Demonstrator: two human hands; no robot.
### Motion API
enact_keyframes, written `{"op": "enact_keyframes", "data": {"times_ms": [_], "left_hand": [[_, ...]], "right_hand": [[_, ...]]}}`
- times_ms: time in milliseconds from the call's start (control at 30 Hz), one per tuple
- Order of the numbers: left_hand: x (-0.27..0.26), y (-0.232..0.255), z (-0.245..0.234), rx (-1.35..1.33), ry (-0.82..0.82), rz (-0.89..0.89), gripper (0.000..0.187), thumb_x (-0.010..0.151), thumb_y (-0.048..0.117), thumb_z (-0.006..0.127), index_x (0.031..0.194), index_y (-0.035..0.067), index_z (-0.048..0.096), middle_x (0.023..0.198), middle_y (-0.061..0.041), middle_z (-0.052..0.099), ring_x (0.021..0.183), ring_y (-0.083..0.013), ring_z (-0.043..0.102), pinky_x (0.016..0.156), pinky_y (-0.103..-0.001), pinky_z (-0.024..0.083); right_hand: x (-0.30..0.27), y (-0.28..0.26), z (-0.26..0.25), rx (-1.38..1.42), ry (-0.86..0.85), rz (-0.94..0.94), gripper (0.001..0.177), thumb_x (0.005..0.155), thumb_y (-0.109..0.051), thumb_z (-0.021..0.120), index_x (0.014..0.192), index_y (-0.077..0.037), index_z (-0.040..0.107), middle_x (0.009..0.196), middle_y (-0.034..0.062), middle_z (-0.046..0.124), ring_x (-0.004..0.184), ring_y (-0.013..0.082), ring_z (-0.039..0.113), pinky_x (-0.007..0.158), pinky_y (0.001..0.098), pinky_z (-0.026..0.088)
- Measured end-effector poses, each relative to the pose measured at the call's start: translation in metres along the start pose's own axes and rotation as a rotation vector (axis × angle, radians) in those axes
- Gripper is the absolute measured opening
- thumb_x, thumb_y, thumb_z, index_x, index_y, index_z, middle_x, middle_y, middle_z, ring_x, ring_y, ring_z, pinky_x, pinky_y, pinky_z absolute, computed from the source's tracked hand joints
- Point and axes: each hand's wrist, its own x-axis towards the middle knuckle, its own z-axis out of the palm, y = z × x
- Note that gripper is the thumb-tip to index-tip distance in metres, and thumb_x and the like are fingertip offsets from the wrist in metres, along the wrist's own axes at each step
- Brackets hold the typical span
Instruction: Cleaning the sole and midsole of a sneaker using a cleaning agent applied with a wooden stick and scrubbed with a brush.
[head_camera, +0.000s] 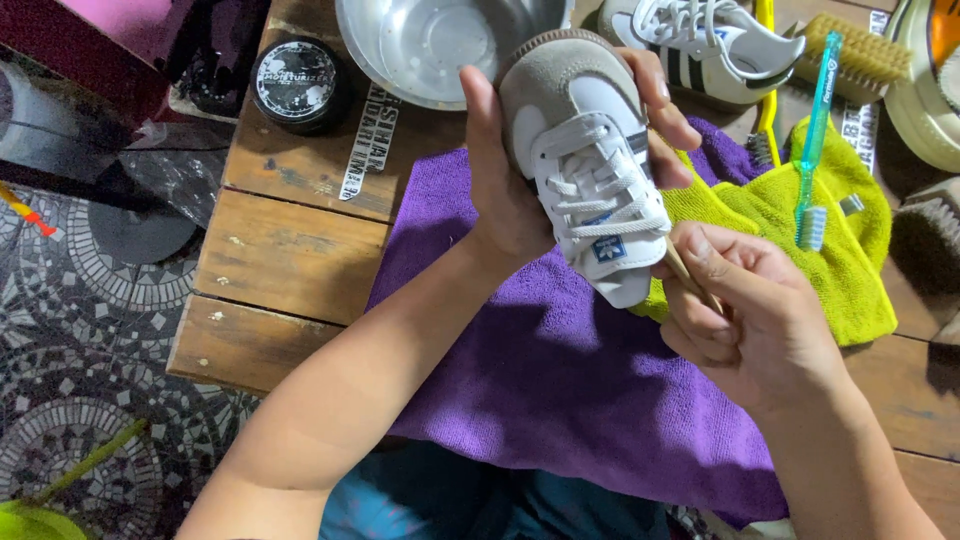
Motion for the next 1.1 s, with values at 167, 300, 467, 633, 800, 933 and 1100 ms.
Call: {"op": "enact_keyframes", "data": {"times_ms": [167, 300, 467, 633, 800, 933, 1100], "left_hand": [[0.007, 0.025, -0.013, 0.003, 0.013, 0.107, 0.107, 0.098, 0.092, 0.035, 0.131, -0.005, 0.065, 0.120, -0.028, 0.075, 0.104, -0.0356, 0.078, 0.097, -0.045, 0.062], [0.010, 0.031, -0.001, -0.017, 0.024, 0.201, 0.103, 0.101, 0.090, 0.035, 0.127, -0.005, 0.065, 0.117, -0.024, 0.070, 0.109, -0.0325, 0.073, 0.100, -0.044, 0.060], [0.006, 0.040, -0.026, -0.083, 0.023, 0.152, 0.111, 0.101, 0.095, 0.041, 0.140, -0.005, 0.067, 0.128, -0.028, 0.075, 0.112, -0.0392, 0.078, 0.108, -0.052, 0.062], [0.009, 0.050, -0.024, -0.028, 0.124, 0.225, 0.110, 0.100, 0.094, 0.041, 0.130, -0.007, 0.073, 0.116, -0.030, 0.077, 0.101, -0.0429, 0.078, 0.098, -0.051, 0.062], [0.012, 0.047, -0.003, 0.269, 0.141, 0.264, 0.085, 0.107, 0.078, 0.043, 0.122, -0.001, 0.069, 0.103, -0.022, 0.077, 0.086, -0.0336, 0.080, 0.075, -0.046, 0.068], [0.017, 0.031, -0.009, 0.262, 0.131, 0.089, 0.087, 0.103, 0.081, 0.044, 0.119, 0.000, 0.071, 0.096, -0.019, 0.077, 0.080, -0.0328, 0.080, 0.074, -0.045, 0.068], [0.022, 0.026, 0.003, 0.368, 0.315, -0.306, 0.093, 0.080, 0.087, 0.060, 0.104, -0.002, 0.074, 0.078, -0.016, 0.075, 0.058, -0.0253, 0.073, 0.056, -0.039, 0.066]], "right_hand": [[-0.002, 0.001, -0.006, -0.019, 0.021, -0.024, 0.030, 0.108, -0.025, 0.071, 0.095, 0.001, 0.067, 0.055, -0.0017, 0.034, 0.043, 0.0050, 0.017, 0.036, 0.0241, 0.012], [0.001, -0.004, -0.012, -0.083, 0.030, -0.032, 0.034, 0.111, -0.024, 0.068, 0.096, 0.006, 0.070, 0.054, -0.0013, 0.034, 0.043, 0.0041, 0.019, 0.037, 0.0245, 0.010], [0.006, -0.010, -0.037, -0.172, 0.040, -0.014, 0.030, 0.105, -0.026, 0.075, 0.092, 0.000, 0.065, 0.072, 0.0059, 0.053, 0.046, 0.0026, 0.025, 0.038, 0.0214, 0.014], [0.000, -0.024, -0.053, -0.208, 0.057, -0.091, 0.028, 0.099, -0.023, 0.072, 0.087, 0.000, 0.062, 0.059, -0.0038, 0.026, 0.046, 0.0046, 0.018, 0.040, 0.0263, 0.008], [0.000, -0.039, -0.071, -0.413, 0.145, -0.415, 0.033, 0.121, -0.048, 0.057, 0.108, -0.017, 0.058, 0.056, -0.0051, 0.022, 0.044, 0.0049, 0.013, 0.050, 0.0286, 0.015], [0.007, -0.030, -0.072, -0.334, 0.241, -0.482, 0.024, 0.116, -0.035, 0.071, 0.102, -0.022, 0.057, 0.093, -0.0001, 0.063, 0.051, 0.0023, 0.033, 0.050, 0.0209, 0.023], [0.010, -0.024, -0.070, -0.661, 0.249, -0.628, 0.033, 0.124, -0.044, 0.062, 0.118, -0.014, 0.049, 0.088, 0.0018, 0.049, 0.066, 0.0117, 0.056, 0.055, 0.0248, 0.032]]}}
